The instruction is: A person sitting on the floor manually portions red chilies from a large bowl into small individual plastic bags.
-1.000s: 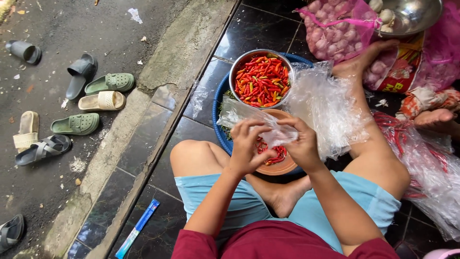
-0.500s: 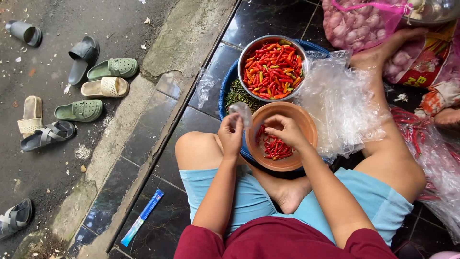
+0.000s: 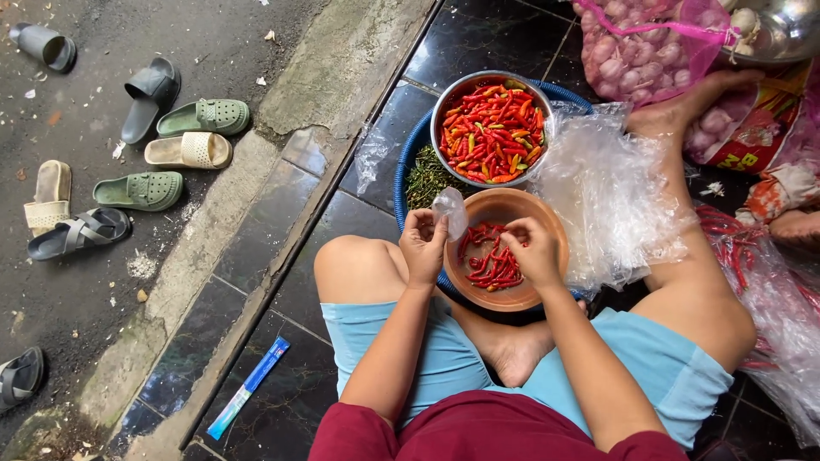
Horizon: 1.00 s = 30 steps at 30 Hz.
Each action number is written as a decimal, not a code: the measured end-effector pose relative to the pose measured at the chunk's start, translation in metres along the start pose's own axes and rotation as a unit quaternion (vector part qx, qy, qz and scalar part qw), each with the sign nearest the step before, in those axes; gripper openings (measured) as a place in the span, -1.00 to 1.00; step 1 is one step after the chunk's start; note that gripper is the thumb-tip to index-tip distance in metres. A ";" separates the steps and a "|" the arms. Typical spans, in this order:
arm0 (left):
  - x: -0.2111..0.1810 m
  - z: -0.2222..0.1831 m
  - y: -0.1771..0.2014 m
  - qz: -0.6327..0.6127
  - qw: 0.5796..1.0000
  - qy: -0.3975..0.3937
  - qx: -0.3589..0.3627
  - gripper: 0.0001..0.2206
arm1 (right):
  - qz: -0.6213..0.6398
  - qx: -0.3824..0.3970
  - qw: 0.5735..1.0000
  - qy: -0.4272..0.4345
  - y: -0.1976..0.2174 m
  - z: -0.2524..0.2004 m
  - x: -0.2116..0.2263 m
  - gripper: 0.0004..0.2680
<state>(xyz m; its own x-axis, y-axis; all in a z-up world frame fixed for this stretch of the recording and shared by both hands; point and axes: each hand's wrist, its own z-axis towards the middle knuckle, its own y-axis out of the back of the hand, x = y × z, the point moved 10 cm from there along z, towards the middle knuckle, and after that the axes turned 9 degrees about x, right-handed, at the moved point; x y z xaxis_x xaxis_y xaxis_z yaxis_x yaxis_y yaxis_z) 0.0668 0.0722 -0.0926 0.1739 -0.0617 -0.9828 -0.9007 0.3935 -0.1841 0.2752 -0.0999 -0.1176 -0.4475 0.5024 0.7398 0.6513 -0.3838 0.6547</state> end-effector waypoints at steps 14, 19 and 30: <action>-0.042 -0.034 -0.028 -0.021 0.995 -0.054 0.079 -0.96 | -0.133 -0.239 0.893 0.358 0.085 -0.082 0.199 -0.87; -0.056 -0.038 -0.037 -0.012 0.992 -0.080 0.100 -0.95 | -0.122 -0.225 0.895 0.366 0.075 -0.083 0.203 -0.89; -0.108 -0.026 -0.035 0.031 0.990 -0.096 0.096 -0.97 | -0.199 -0.021 0.920 0.338 0.047 -0.052 0.197 -0.90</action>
<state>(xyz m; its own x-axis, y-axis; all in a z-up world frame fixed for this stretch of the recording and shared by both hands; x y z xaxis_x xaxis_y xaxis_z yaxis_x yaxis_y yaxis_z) 0.0689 0.0414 0.0201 0.2093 0.1367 -0.9683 -0.8233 0.5589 -0.0990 0.1856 -0.0593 0.0665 -0.9334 0.0183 0.3585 0.3355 -0.3110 0.8892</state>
